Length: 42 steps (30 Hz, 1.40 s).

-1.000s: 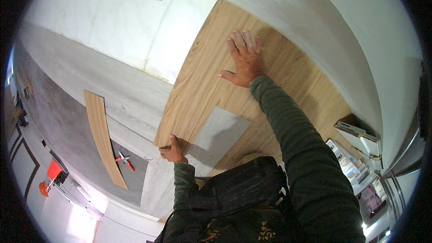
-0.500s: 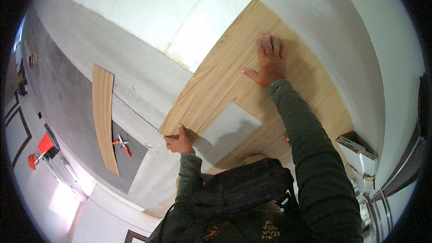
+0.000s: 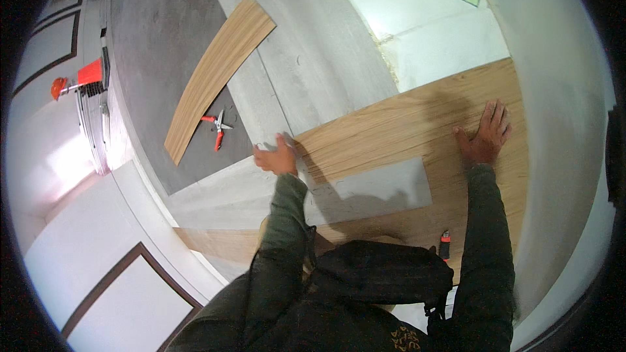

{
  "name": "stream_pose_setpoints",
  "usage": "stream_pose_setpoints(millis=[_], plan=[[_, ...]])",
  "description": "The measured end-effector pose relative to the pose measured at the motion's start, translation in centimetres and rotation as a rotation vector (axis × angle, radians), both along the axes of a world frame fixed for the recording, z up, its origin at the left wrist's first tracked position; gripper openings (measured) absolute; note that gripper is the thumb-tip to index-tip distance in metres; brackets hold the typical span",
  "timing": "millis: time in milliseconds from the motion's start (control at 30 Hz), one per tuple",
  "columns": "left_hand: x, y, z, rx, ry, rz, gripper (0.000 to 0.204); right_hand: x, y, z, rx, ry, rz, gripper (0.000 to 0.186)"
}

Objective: The person cuts a vinyl flooring plank using a utility knife and fits it into place on the floor, pressing it down by hand.

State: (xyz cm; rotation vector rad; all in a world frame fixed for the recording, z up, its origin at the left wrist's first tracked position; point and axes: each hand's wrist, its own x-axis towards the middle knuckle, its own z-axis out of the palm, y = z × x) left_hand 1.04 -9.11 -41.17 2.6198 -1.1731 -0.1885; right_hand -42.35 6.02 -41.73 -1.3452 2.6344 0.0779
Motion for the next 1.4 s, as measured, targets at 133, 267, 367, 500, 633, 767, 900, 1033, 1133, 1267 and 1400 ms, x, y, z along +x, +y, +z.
stream_pose_setpoints(millis=[133,267,367,500,633,767,900,1033,1133,1267,1400], plan=[[6.2,-4.9,0.6,0.003,-0.086,-0.193,0.090,-0.4,0.5,-1.5,0.023,0.030,0.061,0.105],[2.8,-0.8,1.3,0.075,0.251,-0.390,0.088,-1.5,2.9,-2.9,-0.170,0.052,0.072,0.104],[1.9,5.5,1.1,0.286,0.661,-0.256,0.090,-1.0,1.3,-1.3,-0.056,-0.035,0.038,0.104],[-0.5,8.5,-1.2,0.298,0.753,-0.098,0.079,-0.8,0.3,0.2,-0.020,-0.121,0.001,0.104],[-4.1,7.6,-0.6,0.210,0.597,-0.059,0.090,-0.8,0.8,-0.3,-0.131,-0.165,-0.029,0.103],[-7.6,7.3,2.0,0.269,0.450,-0.024,0.094,-0.7,1.5,-0.3,-0.248,-0.162,-0.028,0.102],[-4.8,7.5,0.1,0.235,0.467,-0.065,0.093,-0.8,1.4,-0.8,-0.343,-0.151,-0.025,0.103],[-6.8,7.8,1.6,0.189,0.639,-0.047,0.091,-0.9,1.8,-0.8,-0.251,-0.195,-0.033,0.103],[-8.4,7.4,2.5,0.299,0.520,-0.021,0.093,-1.0,2.1,-0.6,-0.278,-0.220,-0.044,0.103],[-6.2,7.2,1.1,0.298,0.505,-0.029,0.095,-0.9,1.9,-0.7,-0.345,-0.197,-0.067,0.099],[-6.7,7.2,1.4,0.314,0.429,-0.029,0.093,-0.9,2.0,-1.0,-0.365,-0.214,-0.069,0.099]])
